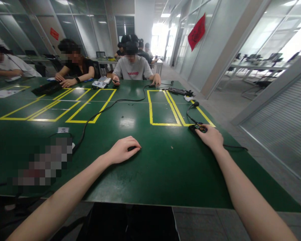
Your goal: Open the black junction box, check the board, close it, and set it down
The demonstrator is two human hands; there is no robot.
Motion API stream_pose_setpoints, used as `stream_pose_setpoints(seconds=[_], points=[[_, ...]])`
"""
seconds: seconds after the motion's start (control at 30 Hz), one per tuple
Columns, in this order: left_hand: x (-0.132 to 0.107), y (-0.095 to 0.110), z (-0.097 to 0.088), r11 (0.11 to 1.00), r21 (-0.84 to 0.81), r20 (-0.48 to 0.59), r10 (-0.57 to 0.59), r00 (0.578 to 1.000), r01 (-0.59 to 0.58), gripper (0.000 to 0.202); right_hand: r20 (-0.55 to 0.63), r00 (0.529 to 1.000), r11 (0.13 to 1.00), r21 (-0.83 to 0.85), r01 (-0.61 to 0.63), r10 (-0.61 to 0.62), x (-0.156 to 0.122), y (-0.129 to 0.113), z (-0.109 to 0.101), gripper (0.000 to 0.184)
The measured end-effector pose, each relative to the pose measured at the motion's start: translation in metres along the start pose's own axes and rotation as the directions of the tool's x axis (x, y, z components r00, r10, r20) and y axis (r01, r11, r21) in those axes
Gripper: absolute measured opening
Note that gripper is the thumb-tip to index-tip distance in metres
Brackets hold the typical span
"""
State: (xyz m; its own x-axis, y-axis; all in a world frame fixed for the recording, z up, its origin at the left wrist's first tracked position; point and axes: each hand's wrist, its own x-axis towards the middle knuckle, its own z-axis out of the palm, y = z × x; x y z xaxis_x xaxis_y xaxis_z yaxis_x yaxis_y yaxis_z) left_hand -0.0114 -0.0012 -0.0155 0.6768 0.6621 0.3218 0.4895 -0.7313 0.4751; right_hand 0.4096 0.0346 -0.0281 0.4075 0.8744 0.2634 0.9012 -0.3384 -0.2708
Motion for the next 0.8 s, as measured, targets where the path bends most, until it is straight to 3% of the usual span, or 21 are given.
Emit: stream_pose_setpoints(seconds=[0.1, 0.23, 0.37, 0.47, 0.53, 0.6, 0.67, 0.8], points=[[0.000, 0.000, 0.000, 1.000, 0.003, 0.008, -0.001, 1.000, 0.001, 0.016, 0.060, 0.998, 1.000, 0.019, -0.010, 0.009, -0.013, -0.021, 0.003, 0.050], [0.000, 0.001, 0.000, 1.000, -0.009, -0.027, -0.017, 0.999, 0.017, 0.016, 0.000, 0.968, 0.955, 0.164, 0.248, -0.251, -0.036, -0.055, 0.019, 0.042], [-0.001, 0.002, -0.004, 0.999, -0.044, -0.130, 0.013, 0.991, -0.019, 0.031, -0.017, 0.828, 0.776, 0.338, 0.532, -0.560, -0.072, -0.103, 0.028, 0.036], [-0.002, 0.001, -0.010, 0.996, -0.065, -0.180, 0.043, 0.983, -0.056, 0.040, 0.030, 0.652, 0.586, 0.469, 0.660, -0.758, -0.104, -0.141, 0.025, 0.034], [-0.003, 0.000, -0.014, 0.996, -0.087, -0.121, 0.020, 0.993, -0.031, 0.033, 0.051, 0.512, 0.451, 0.555, 0.699, -0.857, -0.121, -0.160, 0.022, 0.032], [-0.003, -0.001, -0.018, 0.996, -0.083, -0.006, -0.025, 1.000, 0.025, 0.032, 0.058, 0.422, 0.366, 0.613, 0.700, -0.905, -0.132, -0.172, 0.020, 0.032], [-0.003, -0.001, -0.021, 0.997, -0.040, 0.087, -0.062, 0.994, 0.065, 0.041, 0.054, 0.391, 0.326, 0.660, 0.677, -0.919, -0.136, -0.176, 0.018, 0.032], [-0.002, 0.000, -0.023, 0.997, 0.026, 0.146, -0.072, 0.987, 0.069, 0.056, 0.021, 0.395, 0.285, 0.728, 0.624, -0.918, -0.132, -0.172, 0.009, 0.041]])
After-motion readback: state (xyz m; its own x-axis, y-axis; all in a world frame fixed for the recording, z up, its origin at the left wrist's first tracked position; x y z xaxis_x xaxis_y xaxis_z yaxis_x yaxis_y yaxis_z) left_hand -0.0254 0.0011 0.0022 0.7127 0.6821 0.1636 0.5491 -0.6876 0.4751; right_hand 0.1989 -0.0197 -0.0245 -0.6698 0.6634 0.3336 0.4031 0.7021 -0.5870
